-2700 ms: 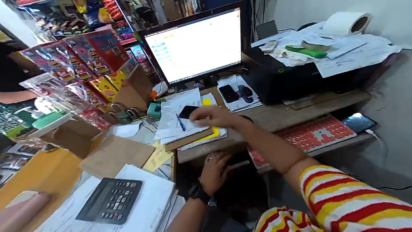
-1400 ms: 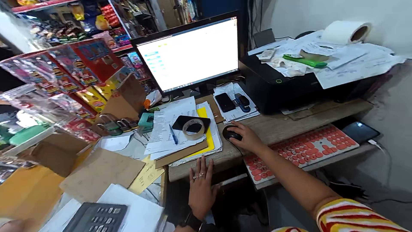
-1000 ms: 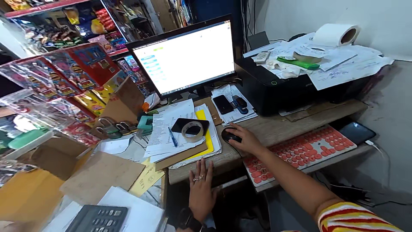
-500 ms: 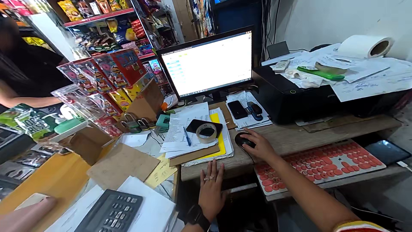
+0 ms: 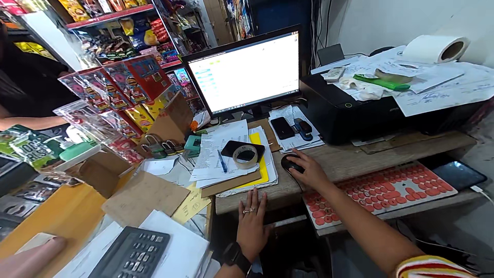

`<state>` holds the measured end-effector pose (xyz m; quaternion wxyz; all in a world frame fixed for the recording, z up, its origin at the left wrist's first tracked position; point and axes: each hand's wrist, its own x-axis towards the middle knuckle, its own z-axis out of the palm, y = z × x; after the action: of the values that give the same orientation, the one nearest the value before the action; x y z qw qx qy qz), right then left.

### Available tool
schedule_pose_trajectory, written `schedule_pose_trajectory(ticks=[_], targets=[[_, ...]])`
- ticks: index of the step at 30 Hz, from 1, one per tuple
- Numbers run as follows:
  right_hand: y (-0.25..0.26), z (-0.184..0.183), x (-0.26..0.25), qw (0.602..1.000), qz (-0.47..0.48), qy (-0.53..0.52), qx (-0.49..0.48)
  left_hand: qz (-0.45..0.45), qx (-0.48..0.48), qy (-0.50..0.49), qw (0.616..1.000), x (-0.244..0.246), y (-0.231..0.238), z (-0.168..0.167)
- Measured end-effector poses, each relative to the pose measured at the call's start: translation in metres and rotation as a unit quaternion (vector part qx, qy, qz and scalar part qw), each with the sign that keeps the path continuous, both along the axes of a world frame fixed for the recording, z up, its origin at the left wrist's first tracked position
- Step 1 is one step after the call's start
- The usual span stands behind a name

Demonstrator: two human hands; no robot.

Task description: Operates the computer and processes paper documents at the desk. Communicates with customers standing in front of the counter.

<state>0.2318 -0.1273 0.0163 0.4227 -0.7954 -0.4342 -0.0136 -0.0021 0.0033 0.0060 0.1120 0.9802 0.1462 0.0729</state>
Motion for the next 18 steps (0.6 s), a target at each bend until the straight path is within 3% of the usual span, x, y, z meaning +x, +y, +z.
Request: schedule_pose_trajectory(ticks=[18], targets=[[0.0003, -0.0017, 0.0020, 1.000, 0.016, 0.001, 0.009, -0.001, 0.003, 0.001, 1.000, 0.0005, 0.0006, 0.0002]])
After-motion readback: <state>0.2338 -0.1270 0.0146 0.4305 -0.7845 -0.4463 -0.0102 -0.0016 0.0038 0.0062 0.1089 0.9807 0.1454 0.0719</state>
